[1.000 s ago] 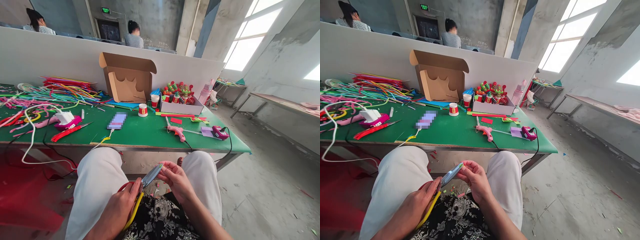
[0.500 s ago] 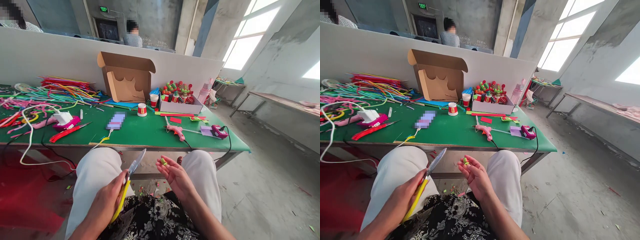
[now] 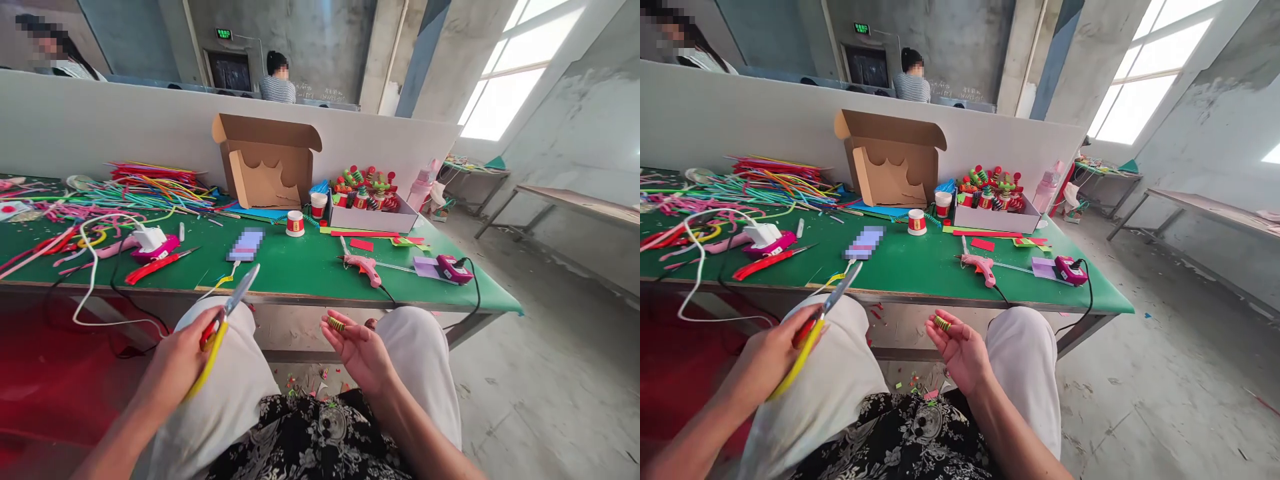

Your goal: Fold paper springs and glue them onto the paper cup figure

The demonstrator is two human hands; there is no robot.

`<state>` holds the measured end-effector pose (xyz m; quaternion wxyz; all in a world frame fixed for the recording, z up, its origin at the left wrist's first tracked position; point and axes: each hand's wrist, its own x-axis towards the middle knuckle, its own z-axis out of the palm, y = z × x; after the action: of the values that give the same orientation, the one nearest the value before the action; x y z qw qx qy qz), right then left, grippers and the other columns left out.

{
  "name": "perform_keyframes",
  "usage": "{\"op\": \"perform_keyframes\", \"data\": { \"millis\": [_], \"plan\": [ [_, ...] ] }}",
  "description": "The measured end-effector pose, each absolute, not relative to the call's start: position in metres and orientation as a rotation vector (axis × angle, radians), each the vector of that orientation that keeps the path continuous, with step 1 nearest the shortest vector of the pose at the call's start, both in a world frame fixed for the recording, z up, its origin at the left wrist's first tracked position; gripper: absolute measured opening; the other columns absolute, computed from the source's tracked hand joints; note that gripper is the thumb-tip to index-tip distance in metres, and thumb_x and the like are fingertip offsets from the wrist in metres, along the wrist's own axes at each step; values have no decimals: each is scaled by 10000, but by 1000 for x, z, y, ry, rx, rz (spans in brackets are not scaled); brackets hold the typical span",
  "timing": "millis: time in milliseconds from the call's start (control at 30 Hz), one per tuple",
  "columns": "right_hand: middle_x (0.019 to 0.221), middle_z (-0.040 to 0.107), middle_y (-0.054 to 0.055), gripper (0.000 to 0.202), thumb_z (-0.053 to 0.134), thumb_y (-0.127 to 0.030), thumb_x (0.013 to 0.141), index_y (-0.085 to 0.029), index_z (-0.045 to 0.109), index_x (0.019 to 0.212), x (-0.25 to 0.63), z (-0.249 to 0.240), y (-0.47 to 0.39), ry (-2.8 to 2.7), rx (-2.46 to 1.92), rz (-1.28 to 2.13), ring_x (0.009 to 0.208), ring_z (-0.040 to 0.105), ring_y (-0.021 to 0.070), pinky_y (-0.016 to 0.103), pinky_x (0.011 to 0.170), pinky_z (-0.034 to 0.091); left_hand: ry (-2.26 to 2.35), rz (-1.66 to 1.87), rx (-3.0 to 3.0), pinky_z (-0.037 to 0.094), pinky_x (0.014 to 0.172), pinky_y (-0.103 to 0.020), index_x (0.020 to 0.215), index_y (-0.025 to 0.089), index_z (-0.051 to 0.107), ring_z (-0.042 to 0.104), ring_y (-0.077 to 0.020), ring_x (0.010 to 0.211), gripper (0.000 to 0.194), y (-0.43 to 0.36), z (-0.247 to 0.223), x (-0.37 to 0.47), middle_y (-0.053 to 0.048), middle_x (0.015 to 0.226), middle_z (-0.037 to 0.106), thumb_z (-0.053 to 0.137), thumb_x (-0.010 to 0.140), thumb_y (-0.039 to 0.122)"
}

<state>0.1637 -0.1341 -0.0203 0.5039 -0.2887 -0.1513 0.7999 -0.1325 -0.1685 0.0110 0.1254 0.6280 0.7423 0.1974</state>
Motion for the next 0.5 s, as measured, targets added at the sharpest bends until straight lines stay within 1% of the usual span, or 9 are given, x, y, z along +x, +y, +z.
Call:
{"op": "perform_keyframes", "data": {
  "millis": [33, 100, 167, 233, 267, 333, 433, 500],
  "plan": [
    [993, 730, 125, 319, 543, -46, 690, -85, 695, 968, 163, -20, -129, -392, -696, 1930, 950, 690, 175, 299, 991, 495, 2216, 552, 1821, 373, 560, -187, 1178, 232, 578, 661, -187, 673, 355, -156, 19, -141, -5, 722, 699, 448, 854, 300],
    [983, 730, 104, 286, 548, -29, 687, -104, 704, 915, 160, -18, -116, -440, -699, 1929, 946, 687, 165, 285, 998, 487, 2317, 538, 1861, 360, 576, -195, 1176, 191, 565, 659, -207, 738, 348, -127, 32, -158, -32, 823, 715, 456, 865, 304],
    [964, 729, 102, 245, 540, -26, 689, -104, 708, 849, 155, -14, -99, -476, -695, 1942, 938, 686, 166, 278, 996, 487, 2412, 421, 1873, 331, 536, -206, 1164, 149, 554, 637, -215, 689, 353, -95, 39, -176, -52, 857, 711, 451, 870, 315],
    [941, 728, 116, 235, 522, -29, 686, -94, 707, 816, 149, -10, -77, -501, -675, 1968, 928, 687, 179, 293, 990, 495, 2429, 342, 1923, 342, 541, -205, 1126, 116, 554, 628, -211, 709, 332, -65, 42, -190, -59, 876, 703, 448, 854, 274],
    [937, 726, 127, 239, 514, -35, 687, -86, 706, 819, 146, -7, -65, -511, -660, 1977, 928, 687, 187, 305, 987, 498, 2451, 289, 1948, 347, 544, -204, 1111, 106, 553, 627, -209, 723, 324, -52, 41, -196, -56, 866, 699, 440, 854, 268],
    [945, 723, 146, 255, 494, -51, 695, -69, 704, 839, 141, -3, -40, -524, -636, 1987, 940, 684, 202, 326, 982, 503, 2506, 168, 1980, 357, 548, -200, 1088, 87, 553, 627, -203, 744, 332, -31, 38, -202, -59, 858, 695, 422, 876, 307],
    [934, 725, 166, 275, 476, -86, 711, -42, 703, 858, 136, 2, -12, -528, -621, 1989, 923, 688, 216, 337, 979, 504, 2579, -15, 1969, 379, 554, -211, 1039, 72, 569, 634, -213, 777, 395, -9, 29, -207, -88, 873, 691, 350, 919, 379],
    [917, 729, 166, 282, 468, -103, 723, -35, 705, 861, 135, 3, -2, -523, -612, 1982, 911, 691, 217, 329, 982, 499, 2625, -99, 1905, 402, 562, -228, 1006, 66, 585, 639, -230, 781, 436, 0, 22, -209, -111, 874, 687, 309, 930, 395]
  ]
}}
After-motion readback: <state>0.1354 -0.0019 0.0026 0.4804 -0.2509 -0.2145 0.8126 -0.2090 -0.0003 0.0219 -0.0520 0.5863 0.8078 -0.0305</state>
